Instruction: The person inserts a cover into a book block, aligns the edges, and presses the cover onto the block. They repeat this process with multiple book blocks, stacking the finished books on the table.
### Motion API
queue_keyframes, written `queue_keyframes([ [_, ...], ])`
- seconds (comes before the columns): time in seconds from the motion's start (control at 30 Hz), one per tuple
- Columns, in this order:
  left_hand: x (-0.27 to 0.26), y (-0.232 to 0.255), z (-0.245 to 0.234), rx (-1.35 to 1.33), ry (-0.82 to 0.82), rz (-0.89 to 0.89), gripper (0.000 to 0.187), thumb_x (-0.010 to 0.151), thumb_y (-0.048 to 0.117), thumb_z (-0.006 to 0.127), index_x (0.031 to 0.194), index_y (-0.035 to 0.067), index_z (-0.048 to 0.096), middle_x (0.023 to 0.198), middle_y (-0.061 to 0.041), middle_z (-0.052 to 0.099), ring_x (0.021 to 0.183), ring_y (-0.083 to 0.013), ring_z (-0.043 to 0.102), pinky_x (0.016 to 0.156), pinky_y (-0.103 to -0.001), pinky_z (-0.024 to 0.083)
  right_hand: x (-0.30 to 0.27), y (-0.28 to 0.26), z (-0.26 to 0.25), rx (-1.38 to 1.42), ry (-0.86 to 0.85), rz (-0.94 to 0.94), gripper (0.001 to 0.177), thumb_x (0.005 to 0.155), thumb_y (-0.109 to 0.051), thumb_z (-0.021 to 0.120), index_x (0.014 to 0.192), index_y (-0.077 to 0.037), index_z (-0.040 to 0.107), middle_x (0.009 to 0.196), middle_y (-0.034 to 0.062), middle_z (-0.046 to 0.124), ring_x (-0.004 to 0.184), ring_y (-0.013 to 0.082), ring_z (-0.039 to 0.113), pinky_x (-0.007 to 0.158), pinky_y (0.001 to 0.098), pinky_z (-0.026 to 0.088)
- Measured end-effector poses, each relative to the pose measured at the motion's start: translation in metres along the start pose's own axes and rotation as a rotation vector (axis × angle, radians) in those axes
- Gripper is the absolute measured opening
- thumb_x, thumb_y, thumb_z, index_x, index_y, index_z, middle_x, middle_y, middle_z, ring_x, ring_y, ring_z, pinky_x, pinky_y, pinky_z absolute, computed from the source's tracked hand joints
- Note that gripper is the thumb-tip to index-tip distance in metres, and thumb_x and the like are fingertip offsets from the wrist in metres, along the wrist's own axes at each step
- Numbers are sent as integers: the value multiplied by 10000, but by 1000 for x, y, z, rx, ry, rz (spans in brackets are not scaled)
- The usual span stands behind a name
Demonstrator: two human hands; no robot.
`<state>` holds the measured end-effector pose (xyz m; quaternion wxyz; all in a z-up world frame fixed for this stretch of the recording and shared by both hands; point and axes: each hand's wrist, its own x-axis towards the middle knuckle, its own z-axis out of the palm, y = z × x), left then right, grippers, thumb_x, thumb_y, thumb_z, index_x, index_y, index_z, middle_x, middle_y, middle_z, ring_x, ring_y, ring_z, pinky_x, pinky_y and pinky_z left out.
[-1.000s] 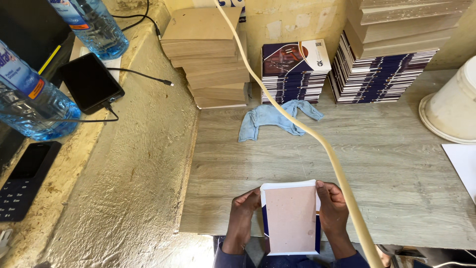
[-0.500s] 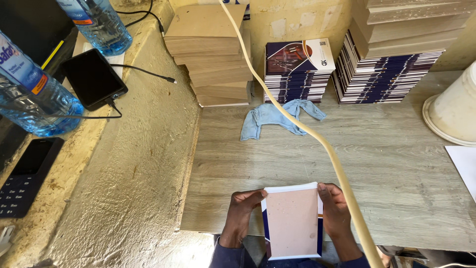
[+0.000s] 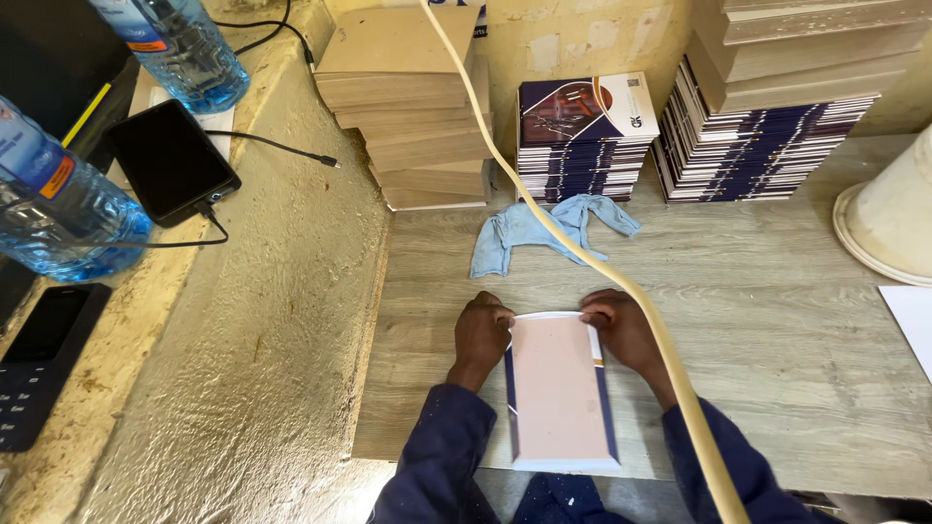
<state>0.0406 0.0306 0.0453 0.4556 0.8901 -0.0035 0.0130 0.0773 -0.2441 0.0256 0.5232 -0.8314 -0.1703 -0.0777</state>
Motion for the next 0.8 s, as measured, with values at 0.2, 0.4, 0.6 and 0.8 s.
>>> queue_keyframes([
  [0.2, 12, -32, 25, 111, 87, -63, 68, 963, 80, 771, 1008, 75, 822, 1067, -84, 707, 1025, -271, 682, 888, -371, 556, 4, 7, 28, -454, -310, 24, 610, 734, -549, 926, 1126, -111, 764, 1196, 143, 697, 1103, 434, 686, 995, 532, 515],
  [0.4, -26, -26, 52, 683, 165, 347, 240, 910, 11, 657, 1134, 81, 707, 1035, -102, 682, 803, -289, 691, 699, -433, 541, -18, -12, 41, -618, -358, 123, 425, 840, -477, 832, 1143, -189, 759, 1045, 114, 759, 1061, 378, 731, 969, 463, 558],
  [0.6, -55, 3, 50, 941, 333, 314, 615, 1074, 336, 571, 1636, 110, 469, 1365, -168, 671, 909, -326, 671, 816, -449, 532, -45, -27, 56, -1080, -48, -293, 426, 1061, -411, 574, 1191, -52, 764, 1244, 160, 794, 1169, 278, 756, 1208, 444, 473],
  [0.8, -67, 18, 31, 552, 330, 380, 421, 971, 222, 619, 1356, 89, 727, 1391, -202, 624, 1321, -444, 529, 1015, -608, 403, 83, -46, 16, -524, -456, 590, 462, 1013, -581, 483, 994, -283, 835, 1047, 60, 810, 1004, 250, 736, 906, 427, 542],
])
